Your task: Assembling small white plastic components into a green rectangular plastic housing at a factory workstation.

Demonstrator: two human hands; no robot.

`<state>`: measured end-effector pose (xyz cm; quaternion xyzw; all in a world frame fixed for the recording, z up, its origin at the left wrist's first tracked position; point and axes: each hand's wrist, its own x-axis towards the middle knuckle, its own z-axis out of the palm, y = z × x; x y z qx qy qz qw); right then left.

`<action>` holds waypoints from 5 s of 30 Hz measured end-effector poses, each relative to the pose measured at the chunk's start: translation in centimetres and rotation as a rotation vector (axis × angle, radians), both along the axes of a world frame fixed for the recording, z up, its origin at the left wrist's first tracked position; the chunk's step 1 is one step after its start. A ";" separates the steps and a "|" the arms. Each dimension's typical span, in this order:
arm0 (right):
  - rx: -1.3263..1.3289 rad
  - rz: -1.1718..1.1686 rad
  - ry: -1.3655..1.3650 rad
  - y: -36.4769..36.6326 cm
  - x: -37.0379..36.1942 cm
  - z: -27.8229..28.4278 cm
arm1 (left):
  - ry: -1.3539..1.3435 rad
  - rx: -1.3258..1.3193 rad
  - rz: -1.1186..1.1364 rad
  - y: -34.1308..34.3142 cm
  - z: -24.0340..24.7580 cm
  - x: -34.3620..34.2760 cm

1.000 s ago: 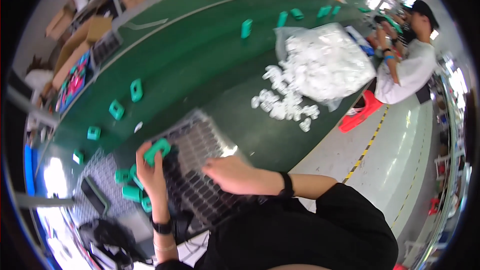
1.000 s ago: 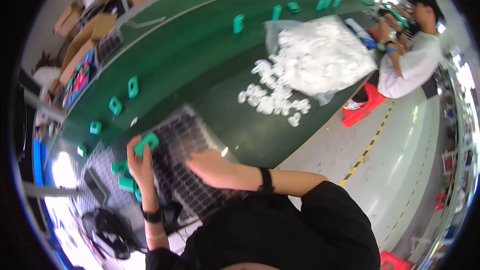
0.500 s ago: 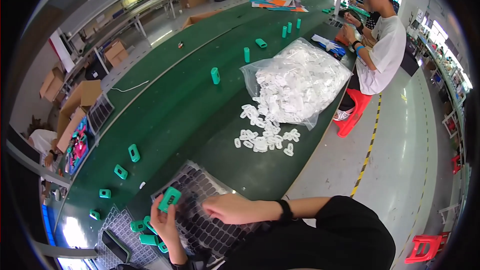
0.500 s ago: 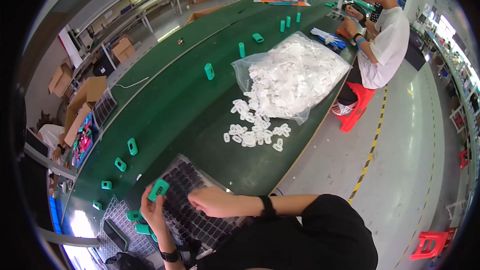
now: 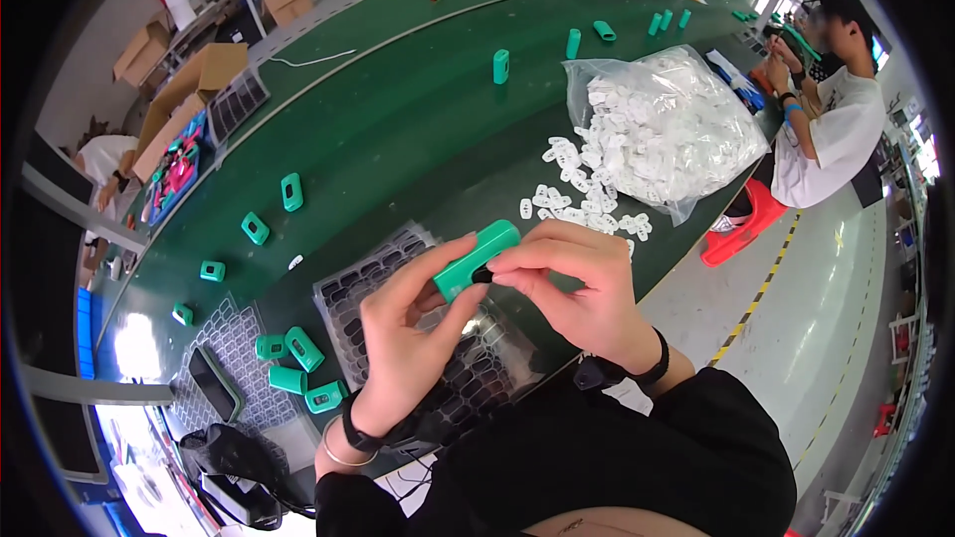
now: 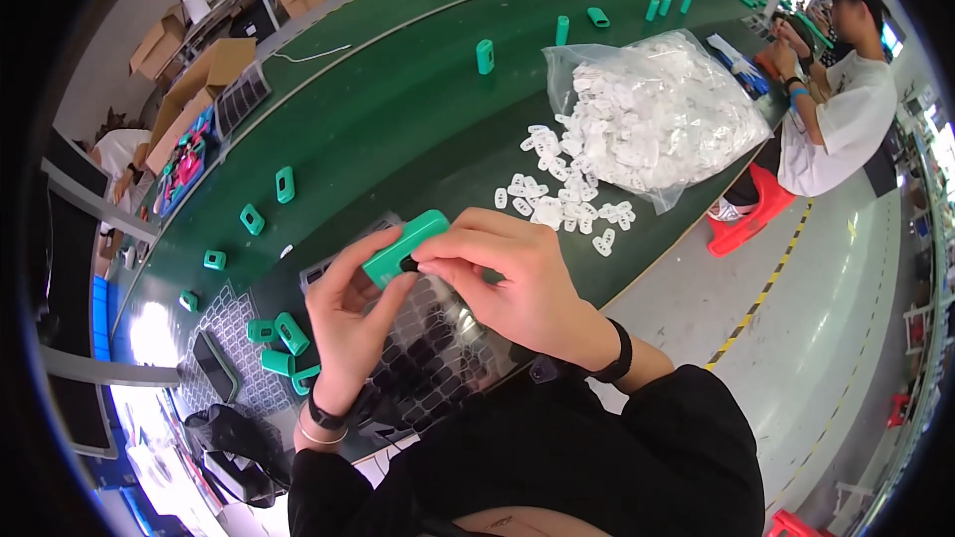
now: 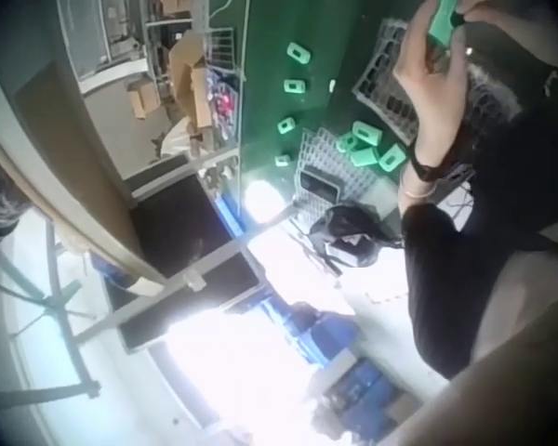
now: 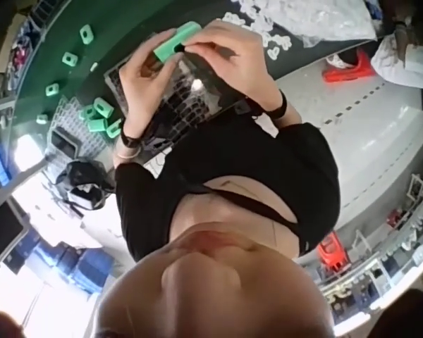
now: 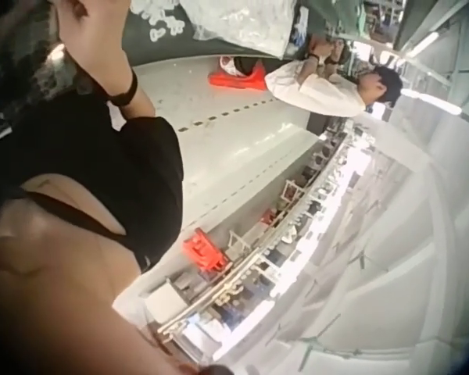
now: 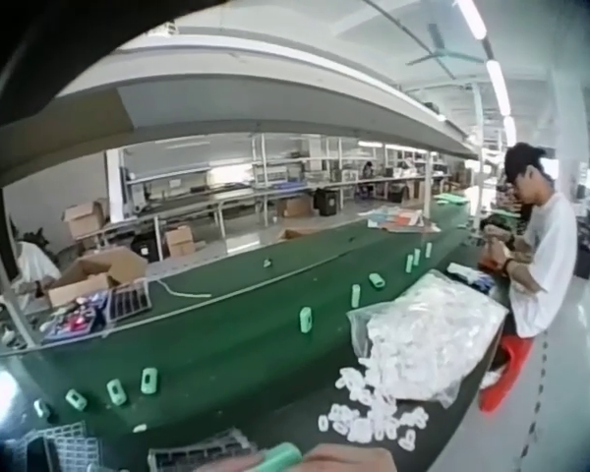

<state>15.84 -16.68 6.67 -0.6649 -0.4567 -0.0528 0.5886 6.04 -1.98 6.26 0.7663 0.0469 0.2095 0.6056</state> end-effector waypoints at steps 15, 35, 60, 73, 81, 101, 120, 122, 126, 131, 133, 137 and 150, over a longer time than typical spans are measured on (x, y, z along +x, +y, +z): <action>-0.198 0.184 0.298 0.7 -0.3 -0.3 | -0.141 -0.306 0.000 0.0 -1.8 -1.4; -0.640 0.371 -0.367 2.4 -5.6 -13.1 | 0.295 0.026 0.320 26.3 -13.0 15.5; -0.852 0.407 -0.165 12.9 1.1 -11.3 | 0.553 0.795 0.503 14.2 -7.0 -13.8; -0.542 0.182 -0.217 11.7 -1.3 -13.9 | 0.435 0.696 0.590 11.9 -10.3 -11.4; -0.779 0.381 -0.094 13.1 0.7 -12.2 | 0.274 0.632 0.400 9.5 -7.7 -8.6; -0.678 0.312 -0.251 11.2 -1.5 -13.3 | -0.081 0.081 0.505 8.4 -17.2 -7.4; -0.333 0.136 0.254 12.4 -0.2 -13.3 | -0.067 -0.398 0.490 9.0 -14.8 -4.8; -0.292 0.159 0.364 12.2 -0.6 -13.6 | -0.134 -0.268 0.490 8.8 -15.0 -5.5; -0.209 0.133 0.484 12.2 0.7 -14.1 | -0.149 -0.270 0.458 8.9 -15.6 -5.1; -0.164 0.104 0.390 11.2 1.2 -12.1 | -0.037 -0.330 0.495 8.3 -13.6 -4.9; -0.102 0.115 0.351 10.7 1.0 -10.1 | 0.000 -0.330 0.463 8.2 -12.9 -5.6; -0.037 0.003 0.002 9.3 0.5 -6.2 | -0.081 -0.268 0.434 6.7 -9.7 -7.1; -0.078 0.238 0.061 4.8 -1.9 -2.0 | -0.102 -0.022 0.160 2.8 -3.6 -4.8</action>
